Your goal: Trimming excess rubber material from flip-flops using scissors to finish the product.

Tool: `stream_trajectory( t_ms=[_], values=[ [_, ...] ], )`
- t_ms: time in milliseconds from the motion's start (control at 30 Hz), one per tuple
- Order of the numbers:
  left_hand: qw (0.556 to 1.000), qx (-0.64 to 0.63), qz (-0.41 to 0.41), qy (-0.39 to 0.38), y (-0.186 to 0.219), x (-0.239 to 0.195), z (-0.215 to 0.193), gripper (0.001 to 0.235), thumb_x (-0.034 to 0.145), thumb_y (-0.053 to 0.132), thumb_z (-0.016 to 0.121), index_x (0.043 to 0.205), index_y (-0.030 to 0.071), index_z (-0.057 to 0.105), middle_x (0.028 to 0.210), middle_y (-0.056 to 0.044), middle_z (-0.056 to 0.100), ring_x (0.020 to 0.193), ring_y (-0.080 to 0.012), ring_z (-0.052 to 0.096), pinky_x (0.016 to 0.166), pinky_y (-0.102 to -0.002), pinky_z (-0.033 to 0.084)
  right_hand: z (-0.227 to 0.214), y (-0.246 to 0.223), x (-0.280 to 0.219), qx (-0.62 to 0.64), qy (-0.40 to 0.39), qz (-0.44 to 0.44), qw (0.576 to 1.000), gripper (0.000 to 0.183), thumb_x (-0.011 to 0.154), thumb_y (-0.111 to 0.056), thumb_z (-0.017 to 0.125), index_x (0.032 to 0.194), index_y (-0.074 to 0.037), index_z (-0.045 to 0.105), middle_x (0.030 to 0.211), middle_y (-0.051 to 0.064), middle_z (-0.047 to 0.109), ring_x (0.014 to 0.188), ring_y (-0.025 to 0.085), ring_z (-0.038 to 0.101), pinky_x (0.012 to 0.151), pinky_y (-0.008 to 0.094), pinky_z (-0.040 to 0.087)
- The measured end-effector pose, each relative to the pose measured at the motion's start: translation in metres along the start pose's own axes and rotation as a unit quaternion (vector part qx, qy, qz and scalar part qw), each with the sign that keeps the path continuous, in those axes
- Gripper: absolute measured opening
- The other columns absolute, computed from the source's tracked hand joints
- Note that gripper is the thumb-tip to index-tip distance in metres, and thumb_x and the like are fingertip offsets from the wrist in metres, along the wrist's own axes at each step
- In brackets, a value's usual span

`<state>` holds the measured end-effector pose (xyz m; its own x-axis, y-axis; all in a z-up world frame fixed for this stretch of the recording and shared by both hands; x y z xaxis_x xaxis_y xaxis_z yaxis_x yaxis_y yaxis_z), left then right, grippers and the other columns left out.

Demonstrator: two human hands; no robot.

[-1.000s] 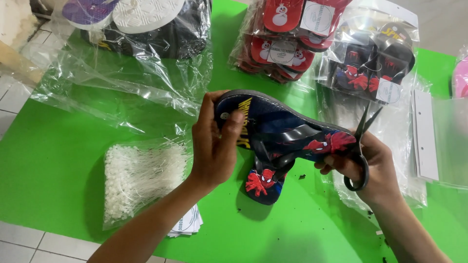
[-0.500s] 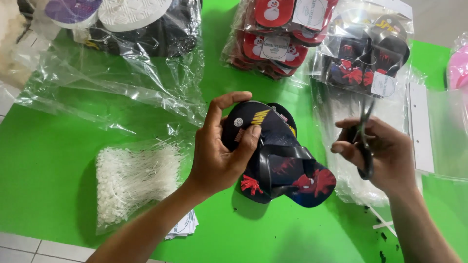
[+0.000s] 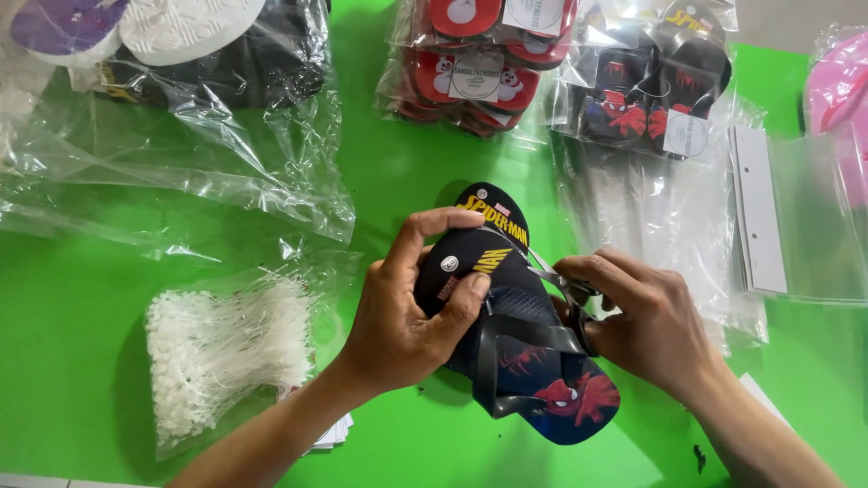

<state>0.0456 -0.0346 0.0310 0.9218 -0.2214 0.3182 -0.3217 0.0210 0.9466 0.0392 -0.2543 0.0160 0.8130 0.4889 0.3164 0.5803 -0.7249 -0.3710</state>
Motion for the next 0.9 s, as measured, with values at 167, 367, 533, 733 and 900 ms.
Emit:
stream_trajectory(
  t_ms=[167,367,533,733,900],
  values=[
    [1.000,0.011,0.007,-0.004,0.001,-0.001,0.002,0.039,0.093,0.025,0.062,0.129,0.014,0.050,0.113,-0.011,0.074,0.092,-0.0215,0.081,0.073,-0.027,0.071,-0.003,-0.006,-0.002,-0.036,0.021,-0.034,0.999,0.048,0.067,0.010,0.065,0.111,-0.010,0.070,0.094,0.006,0.075,0.067,0.019,0.070,0.057,0.033,0.064],
    [1.000,0.004,0.004,-0.011,-0.001,-0.002,0.003,0.040,0.093,0.025,0.061,0.130,0.015,0.049,0.110,-0.013,0.074,0.089,-0.0226,0.081,0.072,-0.028,0.071,-0.005,-0.010,-0.005,-0.070,0.032,-0.045,0.996,0.035,0.076,0.003,0.068,0.108,-0.011,0.071,0.088,0.004,0.074,0.060,0.017,0.065,0.051,0.033,0.059],
    [1.000,0.019,0.011,-0.009,0.002,-0.001,0.002,0.039,0.093,0.024,0.062,0.129,0.014,0.050,0.112,-0.009,0.073,0.088,-0.0189,0.080,0.070,-0.025,0.069,-0.007,-0.012,-0.004,-0.073,0.038,-0.030,0.996,0.037,0.074,0.002,0.069,0.107,-0.012,0.071,0.089,0.004,0.074,0.061,0.018,0.066,0.052,0.034,0.059],
    [1.000,0.023,0.004,-0.008,0.003,-0.001,0.002,0.038,0.093,0.026,0.062,0.128,0.015,0.051,0.102,-0.009,0.076,0.082,-0.0170,0.080,0.069,-0.025,0.068,-0.007,-0.014,-0.004,-0.070,0.032,-0.036,0.996,0.035,0.073,0.003,0.065,0.106,-0.011,0.070,0.084,0.004,0.071,0.058,0.017,0.064,0.047,0.033,0.057],
    [1.000,0.021,0.013,-0.009,0.003,-0.002,0.003,0.038,0.094,0.024,0.061,0.128,0.014,0.051,0.109,-0.008,0.074,0.085,-0.0174,0.079,0.071,-0.025,0.068,-0.009,-0.020,-0.004,-0.076,0.049,-0.060,0.994,0.012,0.092,-0.015,0.072,0.102,-0.011,0.069,0.076,0.001,0.065,0.051,0.015,0.054,0.043,0.033,0.050]
  ],
)
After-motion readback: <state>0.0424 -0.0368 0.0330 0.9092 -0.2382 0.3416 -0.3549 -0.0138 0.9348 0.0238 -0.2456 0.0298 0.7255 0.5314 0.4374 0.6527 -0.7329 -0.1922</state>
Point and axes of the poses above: each hand's wrist, its own x-axis towards the middle knuckle, its own z-axis out of the palm, y = z × x, the point moved 7 cm from there along x, towards the middle knuckle
